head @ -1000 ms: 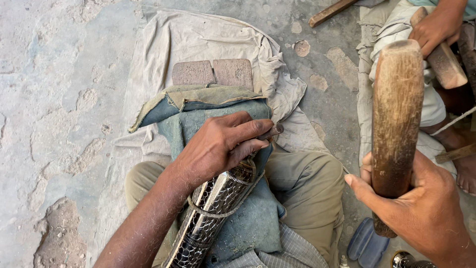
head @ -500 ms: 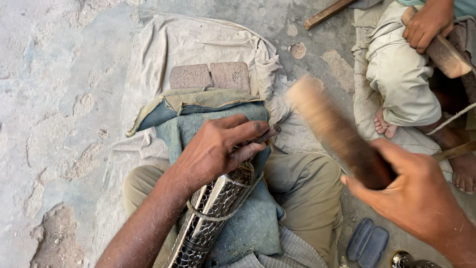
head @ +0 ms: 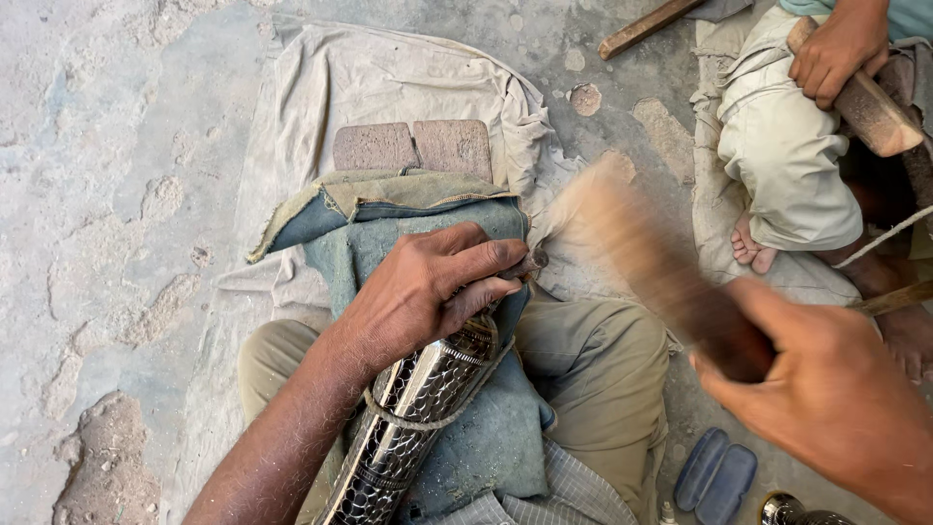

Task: The person sits on the floor and uses a hammer and a small metal punch to engrave a decorative pattern onto the neck of a silver-colored metal vessel. They repeatedly strike the punch to create indentations, rotating the vessel to work on different sections of the rim.

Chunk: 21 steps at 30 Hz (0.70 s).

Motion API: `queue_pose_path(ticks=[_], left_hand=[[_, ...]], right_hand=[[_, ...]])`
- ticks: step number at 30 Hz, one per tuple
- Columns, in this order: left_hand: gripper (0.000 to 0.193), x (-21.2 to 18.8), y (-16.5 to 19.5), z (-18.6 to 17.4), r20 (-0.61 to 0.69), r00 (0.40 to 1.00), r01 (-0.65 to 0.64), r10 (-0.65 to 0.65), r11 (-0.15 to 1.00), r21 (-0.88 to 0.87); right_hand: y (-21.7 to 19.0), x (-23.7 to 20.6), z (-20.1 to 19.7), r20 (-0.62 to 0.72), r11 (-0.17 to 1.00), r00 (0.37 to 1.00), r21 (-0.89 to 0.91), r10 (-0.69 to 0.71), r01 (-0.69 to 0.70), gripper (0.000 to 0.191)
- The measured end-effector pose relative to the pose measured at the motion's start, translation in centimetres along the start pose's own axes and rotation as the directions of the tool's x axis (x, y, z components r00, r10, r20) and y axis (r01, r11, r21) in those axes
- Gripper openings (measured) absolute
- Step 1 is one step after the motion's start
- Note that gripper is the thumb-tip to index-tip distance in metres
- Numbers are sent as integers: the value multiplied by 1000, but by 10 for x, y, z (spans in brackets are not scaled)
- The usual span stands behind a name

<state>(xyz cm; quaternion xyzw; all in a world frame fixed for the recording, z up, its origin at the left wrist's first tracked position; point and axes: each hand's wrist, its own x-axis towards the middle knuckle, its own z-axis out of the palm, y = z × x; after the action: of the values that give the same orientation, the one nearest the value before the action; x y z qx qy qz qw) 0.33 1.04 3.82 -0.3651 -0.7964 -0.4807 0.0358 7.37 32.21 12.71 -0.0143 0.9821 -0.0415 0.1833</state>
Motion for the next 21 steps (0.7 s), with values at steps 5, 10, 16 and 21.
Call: queue_pose_path(ticks=[5, 10, 16, 21], left_hand=[[29, -2, 0, 3, -46, 999, 28, -27, 999, 25], [31, 1, -2, 2, -9, 1000, 11, -11, 1000, 17], [33, 0, -1, 2, -20, 1000, 13, -13, 1000, -6], [30, 0, -1, 1, -20, 999, 35, -35, 999, 7]], right_hand=[[1, 3, -3, -310, 916, 951, 377, -18, 140, 27], [6, 4, 2, -157, 983, 986, 180, 46, -17, 42], [4, 5, 2, 31, 998, 998, -12, 61, -61, 34], [2, -4, 4, -456, 849, 889, 453, -39, 270, 17]])
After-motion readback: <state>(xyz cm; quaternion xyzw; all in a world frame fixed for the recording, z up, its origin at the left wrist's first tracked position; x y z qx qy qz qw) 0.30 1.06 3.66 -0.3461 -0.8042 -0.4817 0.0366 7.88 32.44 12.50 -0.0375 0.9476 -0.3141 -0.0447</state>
